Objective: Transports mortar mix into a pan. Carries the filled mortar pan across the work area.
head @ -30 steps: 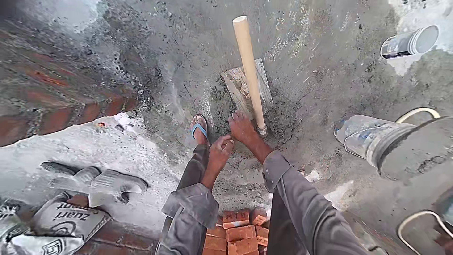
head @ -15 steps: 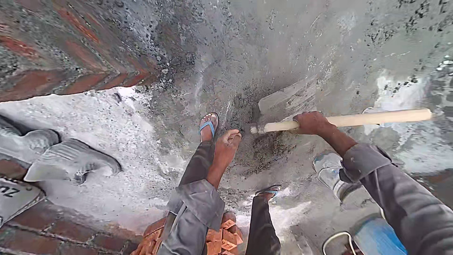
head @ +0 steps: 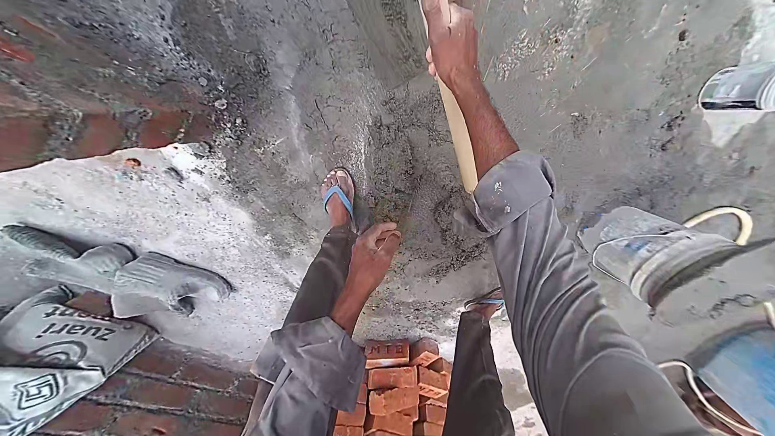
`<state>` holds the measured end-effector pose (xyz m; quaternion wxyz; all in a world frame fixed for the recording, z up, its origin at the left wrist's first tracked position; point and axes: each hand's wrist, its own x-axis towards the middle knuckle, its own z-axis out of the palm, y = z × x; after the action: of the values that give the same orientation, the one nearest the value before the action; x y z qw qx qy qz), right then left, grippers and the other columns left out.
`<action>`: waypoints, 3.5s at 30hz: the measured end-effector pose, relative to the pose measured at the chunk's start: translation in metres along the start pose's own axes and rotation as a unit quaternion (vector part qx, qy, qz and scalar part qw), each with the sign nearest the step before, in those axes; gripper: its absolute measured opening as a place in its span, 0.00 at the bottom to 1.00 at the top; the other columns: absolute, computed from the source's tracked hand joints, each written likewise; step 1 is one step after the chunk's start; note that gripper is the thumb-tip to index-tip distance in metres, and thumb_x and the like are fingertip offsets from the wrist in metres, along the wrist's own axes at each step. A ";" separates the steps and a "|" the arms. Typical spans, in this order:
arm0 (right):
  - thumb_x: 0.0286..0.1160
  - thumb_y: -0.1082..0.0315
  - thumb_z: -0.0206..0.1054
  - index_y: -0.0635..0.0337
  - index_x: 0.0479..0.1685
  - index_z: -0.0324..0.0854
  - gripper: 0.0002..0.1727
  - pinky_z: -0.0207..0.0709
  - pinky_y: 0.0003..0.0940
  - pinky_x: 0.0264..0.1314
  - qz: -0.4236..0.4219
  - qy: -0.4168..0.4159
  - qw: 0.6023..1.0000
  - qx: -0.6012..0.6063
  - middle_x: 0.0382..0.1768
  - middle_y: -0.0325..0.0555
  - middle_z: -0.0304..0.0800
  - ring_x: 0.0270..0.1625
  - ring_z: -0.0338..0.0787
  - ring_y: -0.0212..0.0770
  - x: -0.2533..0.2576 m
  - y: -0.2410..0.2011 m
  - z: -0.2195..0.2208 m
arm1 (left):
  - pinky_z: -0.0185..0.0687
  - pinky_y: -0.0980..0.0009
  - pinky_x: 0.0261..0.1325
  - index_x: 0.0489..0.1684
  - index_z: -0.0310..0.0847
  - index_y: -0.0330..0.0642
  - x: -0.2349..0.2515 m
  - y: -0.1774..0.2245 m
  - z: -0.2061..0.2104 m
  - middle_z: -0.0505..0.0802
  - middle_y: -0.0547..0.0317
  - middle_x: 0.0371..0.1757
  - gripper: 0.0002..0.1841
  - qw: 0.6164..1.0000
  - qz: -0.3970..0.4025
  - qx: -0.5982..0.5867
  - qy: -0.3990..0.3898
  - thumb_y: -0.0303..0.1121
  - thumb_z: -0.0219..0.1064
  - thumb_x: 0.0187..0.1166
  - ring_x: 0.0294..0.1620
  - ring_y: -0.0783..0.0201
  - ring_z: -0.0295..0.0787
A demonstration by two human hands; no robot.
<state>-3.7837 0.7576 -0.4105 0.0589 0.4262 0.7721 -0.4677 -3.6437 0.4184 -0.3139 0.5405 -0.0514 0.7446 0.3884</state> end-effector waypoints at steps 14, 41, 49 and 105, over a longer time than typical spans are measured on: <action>0.94 0.44 0.37 0.66 0.34 0.79 0.36 0.87 0.35 0.26 0.211 0.127 0.958 0.150 0.15 0.41 0.83 0.17 0.86 0.36 -0.311 0.193 -0.051 | 0.87 0.61 0.59 0.67 0.83 0.38 -0.005 0.007 0.005 0.92 0.48 0.59 0.20 0.999 0.032 -0.003 -0.026 0.42 0.60 0.86 0.56 0.60 0.92; 0.80 0.25 0.49 0.60 0.54 0.87 0.44 0.83 0.61 0.55 0.085 -0.164 0.972 -0.147 0.50 0.57 0.93 0.56 0.92 0.55 -0.173 -0.007 0.116 | 0.88 0.52 0.57 0.59 0.86 0.35 -0.001 0.001 -0.014 0.93 0.45 0.52 0.17 0.995 0.059 -0.025 0.075 0.37 0.58 0.86 0.50 0.55 0.93; 0.78 0.26 0.50 0.60 0.52 0.85 0.42 0.82 0.60 0.54 0.169 -0.208 0.946 -0.183 0.45 0.57 0.91 0.52 0.92 0.56 -0.335 0.134 0.005 | 0.88 0.53 0.55 0.55 0.87 0.32 0.006 0.004 -0.010 0.94 0.42 0.50 0.15 0.988 0.061 -0.063 0.127 0.34 0.59 0.87 0.49 0.53 0.93; 0.88 0.30 0.40 0.58 0.34 0.77 0.39 0.85 0.43 0.21 0.225 0.428 0.834 0.265 0.15 0.41 0.81 0.15 0.84 0.41 -0.243 0.360 -0.238 | 0.90 0.66 0.51 0.58 0.85 0.36 -0.002 -0.009 0.062 0.94 0.52 0.51 0.16 0.996 0.025 0.090 0.002 0.37 0.58 0.86 0.46 0.64 0.94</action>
<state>-3.3001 0.8666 -0.4013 -0.2892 0.7449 0.4499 -0.3989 -3.5912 0.4513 -0.3241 0.5314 0.0154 0.7786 0.3334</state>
